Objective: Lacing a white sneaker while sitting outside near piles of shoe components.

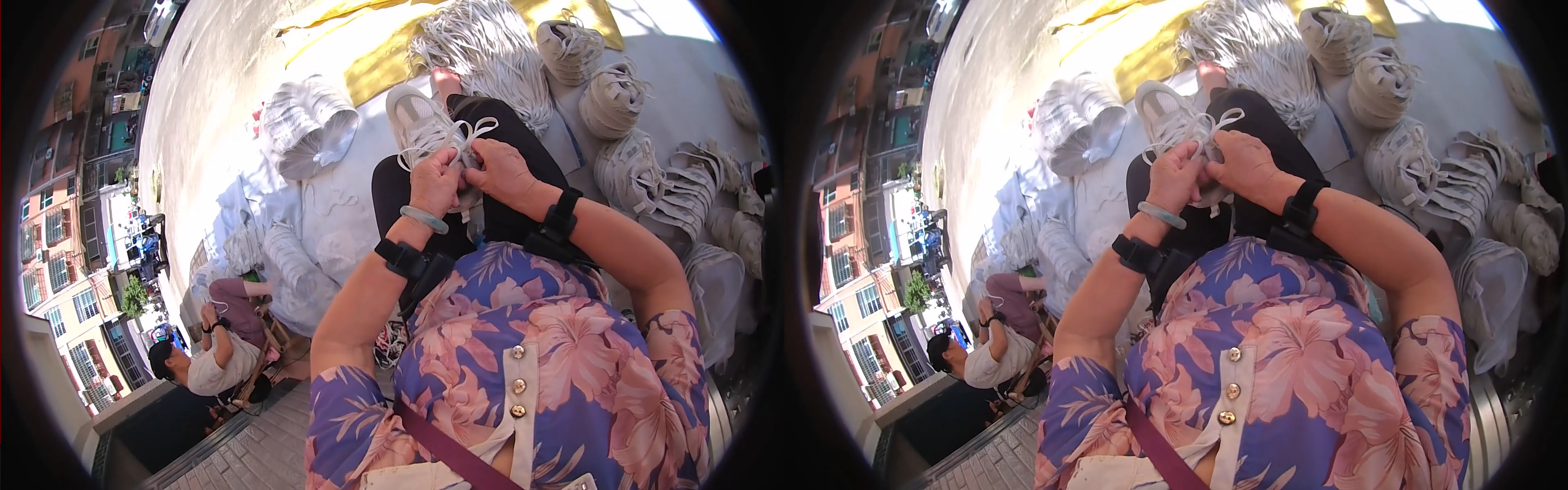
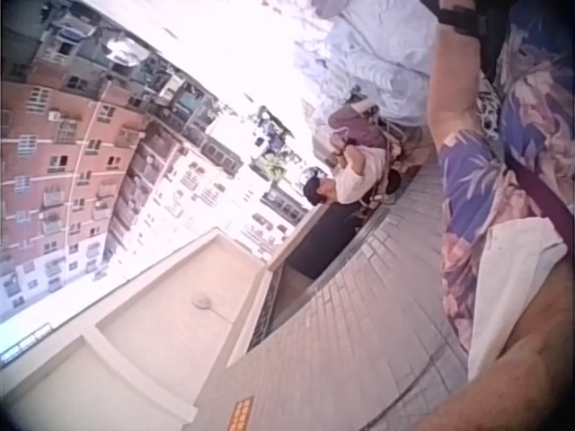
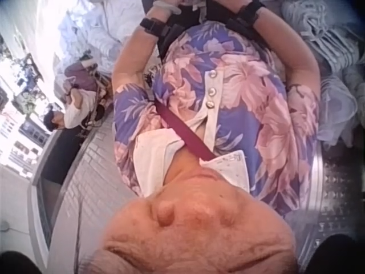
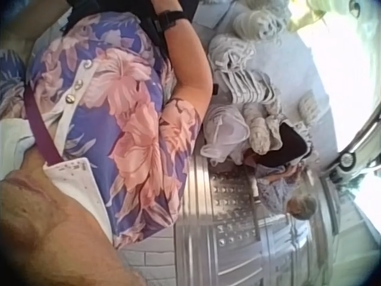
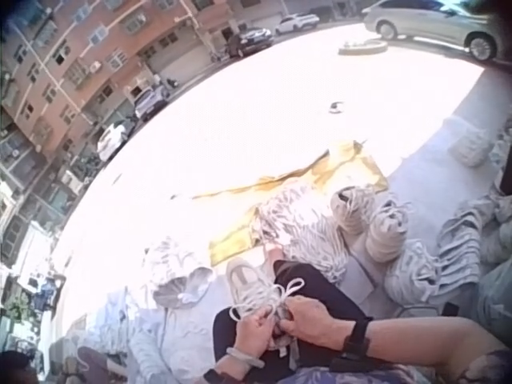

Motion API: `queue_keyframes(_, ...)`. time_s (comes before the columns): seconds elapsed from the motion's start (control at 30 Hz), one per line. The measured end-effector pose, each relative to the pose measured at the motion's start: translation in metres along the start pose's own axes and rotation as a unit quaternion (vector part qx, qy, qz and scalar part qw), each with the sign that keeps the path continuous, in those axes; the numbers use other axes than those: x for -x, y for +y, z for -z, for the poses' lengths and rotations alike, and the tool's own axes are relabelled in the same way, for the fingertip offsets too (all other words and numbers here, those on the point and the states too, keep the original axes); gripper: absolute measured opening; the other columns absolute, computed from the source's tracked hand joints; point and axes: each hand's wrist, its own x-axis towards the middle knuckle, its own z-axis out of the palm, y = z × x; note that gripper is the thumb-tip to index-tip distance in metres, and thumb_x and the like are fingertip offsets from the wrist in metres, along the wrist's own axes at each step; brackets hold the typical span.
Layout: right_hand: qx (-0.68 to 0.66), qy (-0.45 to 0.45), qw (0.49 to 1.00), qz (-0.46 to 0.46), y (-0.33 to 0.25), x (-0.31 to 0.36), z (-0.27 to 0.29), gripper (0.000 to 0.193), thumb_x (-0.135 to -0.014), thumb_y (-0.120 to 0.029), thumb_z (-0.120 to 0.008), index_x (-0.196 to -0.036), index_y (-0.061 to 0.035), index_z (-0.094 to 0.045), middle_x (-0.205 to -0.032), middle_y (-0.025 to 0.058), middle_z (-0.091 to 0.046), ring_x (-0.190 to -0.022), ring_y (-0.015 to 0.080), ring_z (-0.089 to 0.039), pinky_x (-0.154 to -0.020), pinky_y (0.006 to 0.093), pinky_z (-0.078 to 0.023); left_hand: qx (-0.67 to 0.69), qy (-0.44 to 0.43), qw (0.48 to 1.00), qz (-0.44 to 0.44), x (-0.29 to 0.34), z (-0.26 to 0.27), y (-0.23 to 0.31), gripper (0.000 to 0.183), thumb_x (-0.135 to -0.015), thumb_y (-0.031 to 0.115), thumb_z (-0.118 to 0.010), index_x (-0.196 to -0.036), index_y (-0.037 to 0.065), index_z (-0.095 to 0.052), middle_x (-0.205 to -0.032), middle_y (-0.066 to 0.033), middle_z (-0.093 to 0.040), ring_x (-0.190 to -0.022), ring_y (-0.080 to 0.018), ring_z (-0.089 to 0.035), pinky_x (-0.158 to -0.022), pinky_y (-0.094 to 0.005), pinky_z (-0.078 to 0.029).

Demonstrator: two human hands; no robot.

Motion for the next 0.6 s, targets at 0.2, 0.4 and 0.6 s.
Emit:
queue_keyframes(0.2, 0.013, -0.011, 1.000, 0.012, 0.008, -0.004, -0.009, 0.019, -0.071, -0.016, -0.055, -0.080, 0.0009, -0.055, -0.082, 0.0199, -0.059, -0.085, 0.0360, -0.057, -0.076, 0.0428, -0.044, -0.043, 0.040, 0.998, -0.025, 0.001, -0.010, -0.002, 0.026, -0.085, 0.012, -0.053, -0.108, 0.000, -0.057, -0.059, -0.0024, -0.056, -0.037, -0.0077, -0.048, -0.034, -0.0202, -0.037)
queue_keyframes(0.4, -0.055, -0.004, 0.998, 0.002, 0.021, -0.011, -0.012, 0.014, -0.072, -0.011, -0.049, -0.072, 0.0010, -0.056, -0.072, 0.0210, -0.058, -0.075, 0.0384, -0.057, -0.070, 0.0439, -0.045, -0.030, 0.047, 0.998, -0.019, 0.001, -0.017, 0.003, 0.023, -0.084, 0.013, -0.055, -0.102, 0.000, -0.060, -0.058, -0.0029, -0.057, -0.037, -0.0087, -0.050, -0.035, -0.0221, -0.038)
queue_keyframes(0.6, -0.125, -0.027, 0.992, -0.005, 0.021, -0.011, -0.012, 0.015, -0.071, -0.013, -0.051, -0.070, 0.0012, -0.056, -0.070, 0.0206, -0.058, -0.073, 0.0382, -0.058, -0.066, 0.0421, -0.045, -0.218, 0.105, 0.961, -0.131, -0.027, -0.012, -0.031, 0.013, -0.081, 0.011, -0.054, -0.083, -0.001, -0.060, -0.054, -0.0058, -0.055, -0.038, -0.0129, -0.052, -0.036, -0.0259, -0.040)
